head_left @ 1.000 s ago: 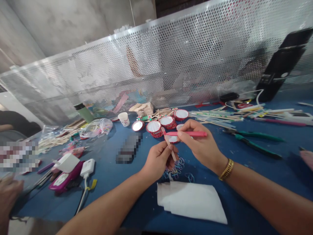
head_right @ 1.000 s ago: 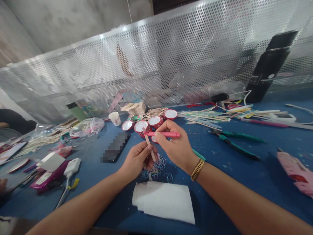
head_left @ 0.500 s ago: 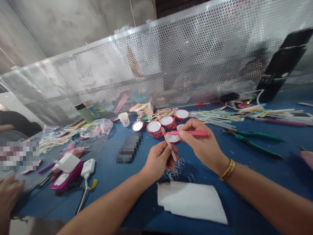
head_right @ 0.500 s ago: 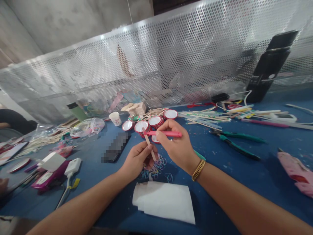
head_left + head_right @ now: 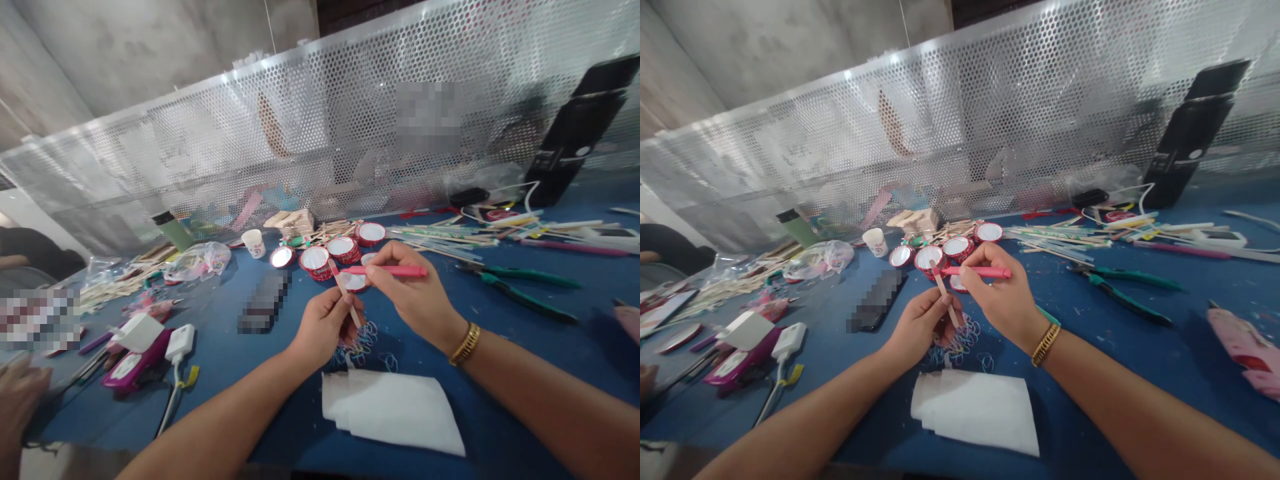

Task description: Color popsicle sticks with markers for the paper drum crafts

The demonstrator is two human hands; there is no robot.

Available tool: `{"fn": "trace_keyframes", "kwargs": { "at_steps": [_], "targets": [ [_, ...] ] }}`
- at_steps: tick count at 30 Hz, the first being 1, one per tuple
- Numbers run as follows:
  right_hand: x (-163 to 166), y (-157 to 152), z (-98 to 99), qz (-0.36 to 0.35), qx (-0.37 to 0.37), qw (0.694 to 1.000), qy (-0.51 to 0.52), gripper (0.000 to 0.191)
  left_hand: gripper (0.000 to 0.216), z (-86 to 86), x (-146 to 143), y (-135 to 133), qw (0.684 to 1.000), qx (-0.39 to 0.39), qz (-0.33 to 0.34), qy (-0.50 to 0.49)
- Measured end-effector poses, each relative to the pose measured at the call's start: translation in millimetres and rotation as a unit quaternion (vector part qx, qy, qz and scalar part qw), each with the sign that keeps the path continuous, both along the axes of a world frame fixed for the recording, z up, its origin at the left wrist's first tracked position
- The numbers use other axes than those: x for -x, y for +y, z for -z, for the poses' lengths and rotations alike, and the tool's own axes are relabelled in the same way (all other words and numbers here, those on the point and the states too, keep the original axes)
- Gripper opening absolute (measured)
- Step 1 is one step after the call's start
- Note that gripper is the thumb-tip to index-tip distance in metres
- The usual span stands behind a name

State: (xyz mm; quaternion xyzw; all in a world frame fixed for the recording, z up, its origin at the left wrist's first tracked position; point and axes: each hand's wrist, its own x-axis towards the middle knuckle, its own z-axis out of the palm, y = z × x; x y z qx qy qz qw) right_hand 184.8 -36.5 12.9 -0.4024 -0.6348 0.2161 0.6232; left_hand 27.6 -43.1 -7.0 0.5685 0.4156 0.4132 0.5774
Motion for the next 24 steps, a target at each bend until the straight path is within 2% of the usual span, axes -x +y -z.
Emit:
{"fn": "trace_keyframes", "kwargs": {
  "at_steps": [14,19,24],
  "targets": [
    [0.7,0.5,0.7,-0.013,0.004,1.000,0.003,0.013,0.047,0.7,-0.1,0.2,1.000,-0.001,0.004,0.003],
    [0.9,0.4,0.6,0.006,0.011,1.000,0.004,0.012,0.045,1.1,-0.4,0.3,1.000,-0.004,0.002,0.008],
    [0.9,1.2,1.0,-0.013,0.009,1.000,0.007,0.012,0.046,1.1,-0.1,0.0,1.000,-0.008,0.008,0.012]
  ]
}}
